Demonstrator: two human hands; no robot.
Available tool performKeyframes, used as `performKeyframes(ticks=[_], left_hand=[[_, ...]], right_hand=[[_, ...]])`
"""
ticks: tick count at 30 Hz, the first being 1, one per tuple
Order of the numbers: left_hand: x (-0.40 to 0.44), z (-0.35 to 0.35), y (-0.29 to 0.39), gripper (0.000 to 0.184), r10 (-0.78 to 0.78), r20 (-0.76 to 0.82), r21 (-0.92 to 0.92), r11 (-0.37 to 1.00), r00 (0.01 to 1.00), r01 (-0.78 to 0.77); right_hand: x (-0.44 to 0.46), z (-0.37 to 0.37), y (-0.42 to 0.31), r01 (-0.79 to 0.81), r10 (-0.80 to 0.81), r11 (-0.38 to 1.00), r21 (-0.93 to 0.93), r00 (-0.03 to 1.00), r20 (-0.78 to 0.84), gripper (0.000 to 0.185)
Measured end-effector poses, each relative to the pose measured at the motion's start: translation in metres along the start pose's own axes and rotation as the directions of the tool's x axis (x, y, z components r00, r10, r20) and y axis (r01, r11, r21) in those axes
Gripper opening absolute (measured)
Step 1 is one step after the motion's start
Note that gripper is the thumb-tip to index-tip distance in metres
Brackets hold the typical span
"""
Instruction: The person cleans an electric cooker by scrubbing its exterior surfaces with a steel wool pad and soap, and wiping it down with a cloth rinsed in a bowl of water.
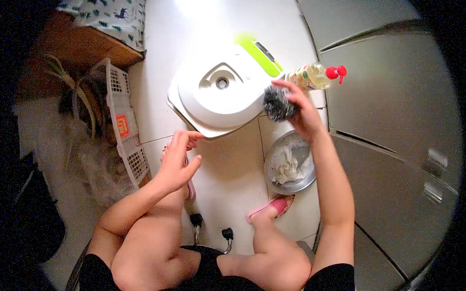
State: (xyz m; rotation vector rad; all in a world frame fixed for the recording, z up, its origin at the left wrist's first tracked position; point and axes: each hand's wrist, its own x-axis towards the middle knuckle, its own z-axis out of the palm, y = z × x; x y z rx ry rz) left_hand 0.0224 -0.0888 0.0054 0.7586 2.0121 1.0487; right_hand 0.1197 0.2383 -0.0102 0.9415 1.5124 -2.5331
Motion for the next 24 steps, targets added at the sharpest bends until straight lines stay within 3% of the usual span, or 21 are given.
performKeyframes(ticks=[2, 4, 7, 10, 11, 14, 18, 19, 20, 21, 22, 23, 24], left_hand=[[0.007, 0.004, -0.003, 0.04, 0.087, 0.045, -0.044, 0.995, 0.995, -0.085], [0.01, 0.013, 0.008, 0.036, 0.124, 0.125, -0.088, 0.99, 0.984, -0.113], [0.026, 0.039, 0.023, 0.032, 0.192, 0.28, -0.124, 0.979, 0.941, -0.162], [0.044, 0.061, 0.036, 0.031, 0.206, 0.399, -0.111, 0.978, 0.894, -0.175], [0.05, 0.07, 0.038, 0.031, 0.202, 0.426, -0.097, 0.979, 0.882, -0.177], [0.07, 0.089, 0.048, 0.032, 0.213, 0.443, -0.038, 0.975, 0.871, -0.219], [0.098, 0.099, 0.066, 0.031, 0.35, 0.346, 0.083, 0.913, 0.871, -0.4], [0.108, 0.1, 0.068, 0.03, 0.379, 0.327, 0.114, 0.894, 0.866, -0.434], [0.117, 0.1, 0.071, 0.03, 0.407, 0.307, 0.144, 0.874, 0.861, -0.464], [0.126, 0.101, 0.074, 0.03, 0.393, 0.29, 0.14, 0.884, 0.873, -0.445], [0.135, 0.102, 0.078, 0.03, 0.381, 0.274, 0.134, 0.894, 0.883, -0.427], [0.145, 0.105, 0.083, 0.03, 0.374, 0.26, 0.125, 0.901, 0.89, -0.415], [0.16, 0.109, 0.083, 0.03, 0.391, 0.241, 0.083, 0.904, 0.888, -0.42]], right_hand=[[-0.028, -0.021, 0.037, -0.065, 0.054, 0.964, 0.26, 0.997, 0.051, 0.052], [-0.057, -0.036, 0.07, -0.051, 0.056, 0.893, 0.448, 0.998, 0.004, 0.05], [-0.095, -0.048, 0.101, -0.029, 0.079, 0.665, 0.746, 0.996, -0.032, 0.054], [-0.114, -0.068, 0.14, 0.037, 0.012, 0.633, 0.773, 0.998, -0.057, 0.066], [-0.123, -0.068, 0.14, 0.083, 0.052, 0.664, 0.743, 0.986, -0.157, 0.066], [-0.129, -0.072, 0.131, 0.085, 0.055, 0.874, 0.479, 0.961, -0.271, 0.056], [-0.145, -0.084, 0.113, 0.188, -0.021, 0.843, 0.504, 0.947, -0.32, 0.046], [-0.147, -0.099, 0.122, 0.113, 0.043, 0.878, 0.465, 0.949, -0.311, 0.039], [-0.148, -0.106, 0.135, 0.022, -0.027, 1.0, -0.018, 0.894, -0.447, 0.038], [-0.147, -0.11, 0.143, -0.14, -0.156, 0.866, -0.48, 0.836, -0.526, 0.036], [-0.149, -0.114, 0.151, -0.332, -0.309, 0.514, -0.791, 0.788, -0.532, 0.035], [-0.152, -0.118, 0.157, -0.38, -0.349, 0.45, -0.808, 0.758, -0.551, 0.038], [-0.149, -0.123, 0.154, -0.29, -0.411, 0.506, -0.812, 0.747, -0.523, 0.038]])
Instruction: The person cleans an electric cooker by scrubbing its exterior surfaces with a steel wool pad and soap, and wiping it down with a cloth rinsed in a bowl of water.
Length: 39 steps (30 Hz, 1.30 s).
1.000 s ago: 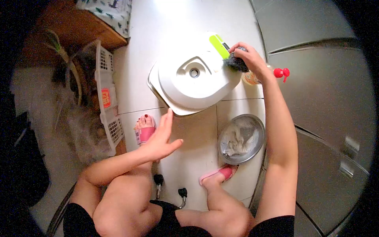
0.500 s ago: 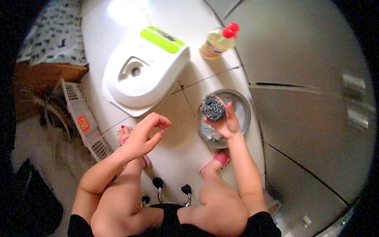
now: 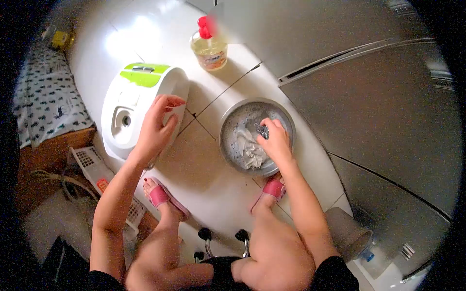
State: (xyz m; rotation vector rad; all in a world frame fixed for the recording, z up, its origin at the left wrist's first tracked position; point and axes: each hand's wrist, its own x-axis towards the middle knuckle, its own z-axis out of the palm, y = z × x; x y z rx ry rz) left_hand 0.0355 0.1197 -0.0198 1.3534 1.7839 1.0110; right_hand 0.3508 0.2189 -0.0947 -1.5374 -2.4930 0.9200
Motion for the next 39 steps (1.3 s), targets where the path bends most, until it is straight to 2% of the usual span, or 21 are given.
performKeyframes(ticks=[2, 3, 5, 6, 7, 8, 9, 12, 17, 23, 39], left_hand=[[0.017, 0.005, -0.012, 0.031, 0.002, -0.03, -0.086, 0.996, 1.0, -0.004], [0.029, 0.007, -0.009, 0.031, -0.061, -0.027, -0.2, 0.978, 0.998, 0.055], [0.062, 0.012, -0.004, 0.031, -0.1, -0.104, -0.337, 0.94, 0.989, 0.06], [0.079, 0.012, -0.003, 0.031, -0.128, -0.14, -0.406, 0.912, 0.982, 0.061], [0.096, 0.011, -0.003, 0.032, -0.087, -0.19, -0.401, 0.916, 0.978, 0.003], [0.116, 0.01, -0.001, 0.033, -0.045, -0.238, -0.393, 0.918, 0.97, -0.054], [0.133, 0.009, 0.001, 0.038, -0.024, -0.247, -0.447, 0.89, 0.969, -0.092], [0.166, 0.007, 0.01, 0.043, 0.042, -0.129, -0.46, 0.882, 0.991, -0.097], [0.19, 0.002, 0.007, 0.038, -0.028, 0.054, -0.433, 0.9, 0.998, 0.048], [0.189, 0.003, 0.003, 0.034, -0.016, 0.04, -0.451, 0.892, 0.999, 0.032], [0.191, 0.01, -0.005, 0.034, 0.018, -0.004, -0.477, 0.879, 1.0, -0.018]], right_hand=[[0.0, -0.007, -0.006, 0.092, -0.078, 0.978, 0.185, 0.993, -0.084, 0.04], [0.003, -0.009, -0.008, 0.083, -0.065, 0.955, 0.286, 0.995, -0.072, 0.038], [0.03, -0.016, -0.013, 0.074, -0.057, 0.878, 0.474, 0.997, -0.05, 0.035], [0.043, -0.023, -0.024, -0.066, 0.018, 0.691, 0.72, 0.997, 0.075, 0.034], [0.057, -0.032, -0.043, -0.216, 0.049, 0.429, 0.877, 0.975, 0.216, 0.034], [0.07, -0.039, -0.061, -0.356, 0.033, 0.123, 0.926, 0.934, 0.355, 0.033], [0.083, -0.042, -0.077, -0.331, 0.008, 0.07, 0.941, 0.943, 0.331, 0.034], [0.115, -0.039, -0.116, -0.241, -0.041, -0.049, 0.969, 0.97, 0.239, 0.033], [0.15, -0.028, -0.143, -0.158, -0.03, -0.13, 0.979, 0.987, 0.155, 0.029], [0.153, -0.026, -0.144, -0.157, -0.125, -0.214, 0.964, 0.983, 0.132, 0.029], [0.153, -0.029, -0.146, -0.059, -0.065, -0.193, 0.979, 0.997, 0.047, 0.033]])
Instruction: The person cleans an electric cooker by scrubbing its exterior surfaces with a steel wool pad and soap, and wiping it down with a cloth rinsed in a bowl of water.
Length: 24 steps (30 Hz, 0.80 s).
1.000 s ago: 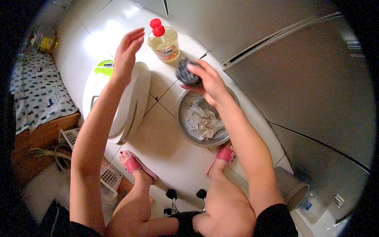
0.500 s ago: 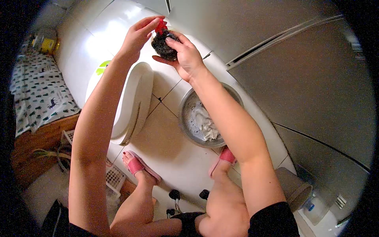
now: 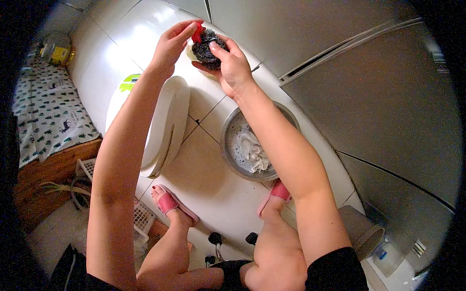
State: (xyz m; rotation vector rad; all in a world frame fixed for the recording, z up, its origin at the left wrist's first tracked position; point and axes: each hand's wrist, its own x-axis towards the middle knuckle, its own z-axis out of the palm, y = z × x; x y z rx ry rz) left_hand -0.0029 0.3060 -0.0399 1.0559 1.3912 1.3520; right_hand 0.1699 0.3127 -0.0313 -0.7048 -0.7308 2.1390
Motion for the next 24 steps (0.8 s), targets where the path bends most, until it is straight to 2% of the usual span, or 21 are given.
performKeyframes(ticks=[5, 8, 11, 12, 13, 15, 17, 18, 19, 21, 24], left_hand=[[-0.003, 0.0, 0.007, 0.038, -0.034, 0.0, 0.036, 0.999, 0.999, 0.034], [-0.011, -0.003, 0.011, 0.047, -0.042, -0.011, 0.068, 0.997, 0.999, 0.043], [-0.03, -0.033, 0.012, 0.054, 0.06, -0.082, 0.023, 0.998, 0.995, -0.059], [-0.041, -0.047, 0.02, 0.055, 0.07, -0.086, 0.096, 0.994, 0.994, -0.061], [-0.057, -0.061, 0.024, 0.044, 0.128, -0.15, 0.142, 0.984, 0.98, -0.107], [-0.099, -0.095, 0.035, 0.043, 0.116, -0.241, 0.343, 0.939, 0.964, -0.028], [-0.141, -0.146, 0.026, 0.042, 0.129, -0.313, 0.406, 0.914, 0.941, 0.01], [-0.166, -0.163, 0.022, 0.042, 0.115, -0.38, 0.5, 0.86, 0.918, 0.099], [-0.19, -0.189, 0.012, 0.055, 0.048, -0.402, 0.527, 0.829, 0.914, 0.188], [-0.233, -0.215, -0.014, 0.048, -0.041, -0.518, 0.429, 0.851, 0.854, 0.301], [-0.269, -0.218, -0.024, 0.072, -0.251, -0.522, 0.33, 0.822, 0.815, 0.465]], right_hand=[[-0.002, 0.0, -0.001, -0.009, 0.009, 1.0, -0.024, 1.0, -0.021, 0.033], [-0.009, -0.001, -0.004, 0.001, -0.002, 0.999, -0.054, 1.0, -0.017, 0.033], [-0.018, -0.006, -0.004, 0.012, -0.012, 1.0, -0.024, 1.0, -0.006, 0.029], [-0.02, -0.008, -0.004, -0.007, 0.007, 1.0, -0.008, 1.0, 0.004, 0.03], [-0.023, -0.01, -0.004, -0.017, 0.017, 1.0, -0.012, 1.0, 0.007, 0.031], [-0.031, -0.011, -0.001, -0.05, 0.05, 0.999, -0.014, 0.999, 0.021, 0.031], [-0.048, -0.007, 0.002, -0.109, 0.109, 0.994, -0.029, 0.993, 0.032, 0.034], [-0.059, -0.005, 0.008, -0.169, 0.17, 0.984, -0.06, 0.985, 0.003, 0.035], [-0.071, -0.002, 0.014, -0.23, 0.228, 0.969, -0.093, 0.973, -0.031, 0.036], [-0.097, 0.002, 0.035, -0.328, 0.329, 0.938, -0.108, 0.944, -0.012, 0.036], [-0.124, 0.016, 0.068, -0.442, 0.449, 0.886, -0.138, 0.893, 0.022, 0.036]])
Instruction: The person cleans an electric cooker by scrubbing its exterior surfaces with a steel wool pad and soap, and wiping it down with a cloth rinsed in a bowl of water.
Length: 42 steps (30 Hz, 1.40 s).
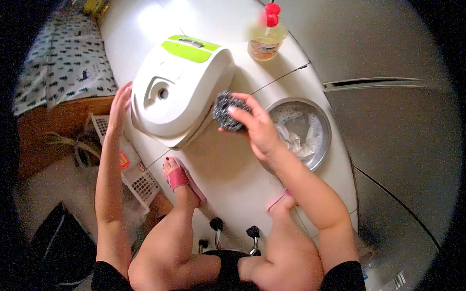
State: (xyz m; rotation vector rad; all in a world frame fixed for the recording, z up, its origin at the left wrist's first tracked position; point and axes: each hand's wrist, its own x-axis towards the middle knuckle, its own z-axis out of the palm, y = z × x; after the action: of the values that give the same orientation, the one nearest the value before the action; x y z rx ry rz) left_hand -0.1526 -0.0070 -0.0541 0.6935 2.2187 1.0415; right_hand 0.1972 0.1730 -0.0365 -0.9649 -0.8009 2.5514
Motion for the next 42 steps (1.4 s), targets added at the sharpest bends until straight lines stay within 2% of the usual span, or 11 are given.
performKeyframes(ticks=[3, 12, 19, 23, 29, 30, 31, 35, 37, 40, 42], left_hand=[[-0.017, 0.009, -0.008, 0.074, -0.217, 0.043, -0.186, 0.957, 0.975, 0.221], [-0.046, 0.031, -0.022, 0.073, -0.113, 0.028, -0.283, 0.952, 0.993, 0.116], [-0.146, 0.096, -0.003, 0.087, -0.375, 0.081, -0.508, 0.782, 0.923, 0.363], [-0.188, 0.119, 0.03, 0.109, -0.162, 0.337, -0.504, 0.801, 0.927, 0.323], [-0.182, 0.067, 0.068, 0.045, -0.301, 0.62, 0.145, 0.951, 0.725, 0.271], [-0.182, 0.07, 0.077, 0.019, -0.047, 0.381, 0.176, 0.984, 0.923, -0.023], [-0.174, 0.072, 0.074, 0.027, 0.196, 0.281, 0.221, 0.939, 0.94, -0.262], [-0.129, 0.095, 0.085, 0.052, 0.571, 0.224, 0.453, 0.657, 0.79, -0.603], [-0.106, 0.112, 0.089, 0.055, 0.602, 0.187, 0.511, 0.615, 0.776, -0.6], [-0.073, 0.134, 0.086, 0.057, 0.626, 0.17, 0.606, 0.543, 0.761, -0.581], [-0.063, 0.144, 0.082, 0.056, 0.606, 0.175, 0.639, 0.53, 0.776, -0.558]], right_hand=[[0.005, 0.017, 0.03, -0.013, 0.014, 0.998, -0.066, 1.0, 0.01, 0.034], [0.034, 0.013, 0.026, 0.087, -0.082, 0.903, -0.421, 0.996, 0.031, 0.026], [0.108, 0.005, -0.047, 0.072, 0.041, 0.82, -0.567, 0.982, 0.184, 0.026], [0.12, 0.014, -0.059, 0.144, -0.063, 0.818, -0.556, 0.985, 0.162, 0.025], [0.07, -0.011, -0.052, 0.3, -0.339, 0.683, -0.666, 0.938, 0.074, 0.028], [0.056, -0.014, -0.051, 0.256, -0.319, 0.684, -0.683, 0.947, 0.034, 0.029], [0.045, -0.019, -0.046, 0.216, -0.294, 0.714, -0.666, 0.956, -0.005, 0.03], [0.023, -0.017, -0.015, 0.265, -0.34, 0.778, -0.569, 0.94, -0.027, 0.033], [0.012, 0.001, -0.007, 0.293, -0.466, 0.428, -0.855, 0.882, 0.069, 0.034], [-0.006, 0.016, 0.021, 0.346, -0.573, 0.067, -0.936, 0.781, 0.248, 0.042], [-0.011, 0.021, 0.029, 0.313, -0.603, 0.001, -0.95, 0.757, 0.249, 0.039]])
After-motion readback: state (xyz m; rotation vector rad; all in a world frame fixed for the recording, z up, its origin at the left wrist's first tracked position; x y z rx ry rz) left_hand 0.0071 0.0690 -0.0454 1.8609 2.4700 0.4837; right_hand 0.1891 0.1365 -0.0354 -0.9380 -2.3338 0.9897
